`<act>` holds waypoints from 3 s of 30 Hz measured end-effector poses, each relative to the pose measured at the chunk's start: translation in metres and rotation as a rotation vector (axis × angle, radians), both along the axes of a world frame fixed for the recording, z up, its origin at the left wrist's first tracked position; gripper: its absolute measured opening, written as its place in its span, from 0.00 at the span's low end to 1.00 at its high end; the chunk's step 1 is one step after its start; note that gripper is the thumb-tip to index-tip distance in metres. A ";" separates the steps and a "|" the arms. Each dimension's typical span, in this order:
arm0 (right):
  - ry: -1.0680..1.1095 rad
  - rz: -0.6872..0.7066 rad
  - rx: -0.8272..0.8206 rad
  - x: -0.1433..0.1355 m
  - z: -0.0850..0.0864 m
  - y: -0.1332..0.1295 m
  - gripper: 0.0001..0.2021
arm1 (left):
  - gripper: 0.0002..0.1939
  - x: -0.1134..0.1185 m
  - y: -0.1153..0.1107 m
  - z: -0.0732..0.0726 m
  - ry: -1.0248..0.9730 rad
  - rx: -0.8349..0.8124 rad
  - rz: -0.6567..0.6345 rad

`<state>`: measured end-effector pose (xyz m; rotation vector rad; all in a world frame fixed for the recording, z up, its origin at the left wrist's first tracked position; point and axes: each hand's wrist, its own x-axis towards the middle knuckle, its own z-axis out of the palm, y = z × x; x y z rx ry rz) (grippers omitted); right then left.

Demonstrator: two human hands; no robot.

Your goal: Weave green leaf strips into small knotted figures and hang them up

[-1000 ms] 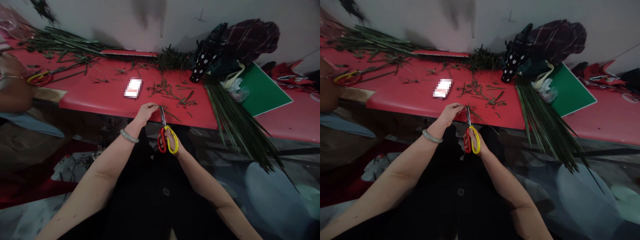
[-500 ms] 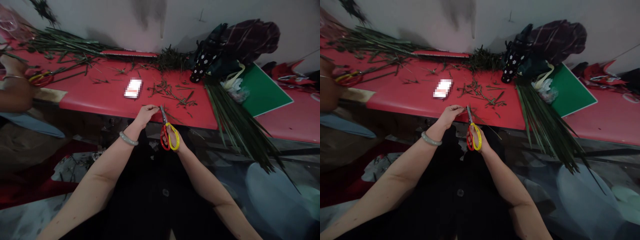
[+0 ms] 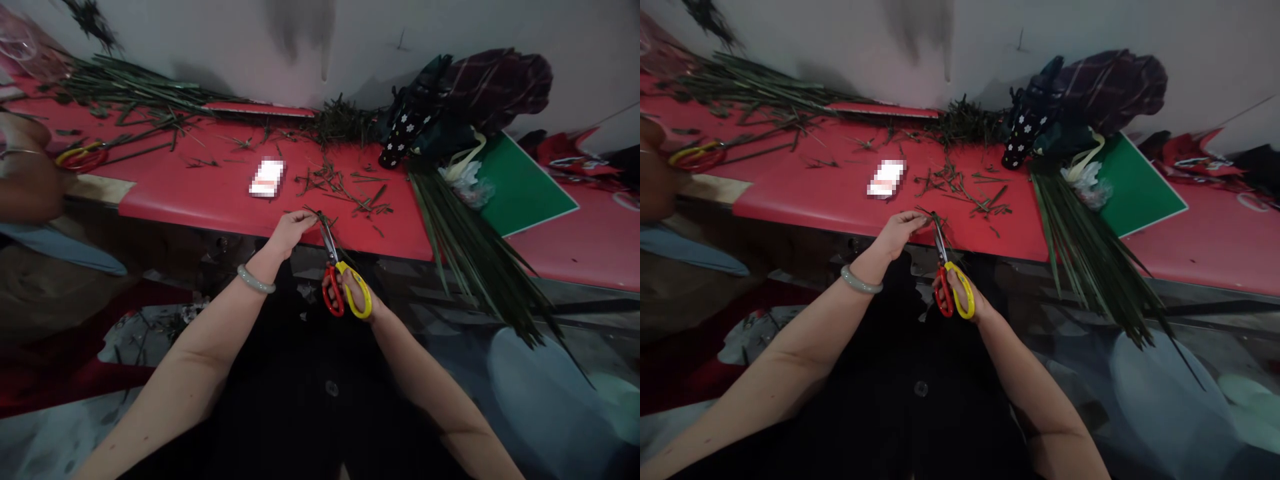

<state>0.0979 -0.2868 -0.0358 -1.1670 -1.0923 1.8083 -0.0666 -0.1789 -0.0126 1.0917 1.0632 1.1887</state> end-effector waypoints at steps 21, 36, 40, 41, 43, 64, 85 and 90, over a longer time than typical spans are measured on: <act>-0.030 0.030 0.027 0.004 0.001 0.004 0.28 | 0.05 0.002 -0.004 0.007 0.005 -0.011 -0.023; 0.043 -0.152 0.010 -0.002 0.001 0.023 0.31 | 0.07 0.003 -0.008 0.007 0.013 -0.007 -0.024; 0.037 -0.144 0.032 0.002 0.008 0.021 0.32 | 0.08 -0.004 -0.011 0.006 0.050 -0.009 0.008; 0.031 -0.120 0.046 0.005 0.011 0.020 0.31 | 0.08 -0.008 -0.012 0.005 0.058 -0.012 0.015; 0.013 -0.036 0.081 0.014 0.018 0.014 0.29 | 0.09 -0.020 -0.016 0.004 0.056 -0.024 0.033; -0.290 -0.012 0.046 0.070 0.038 0.057 0.28 | 0.11 -0.129 -0.078 -0.020 0.277 -0.110 0.288; -1.920 0.045 0.286 0.135 0.039 0.145 0.22 | 0.09 -0.001 -0.110 0.068 0.290 0.371 -0.626; -1.985 0.189 0.231 0.134 0.056 0.154 0.21 | 0.05 -0.014 -0.092 0.109 0.150 0.413 -0.335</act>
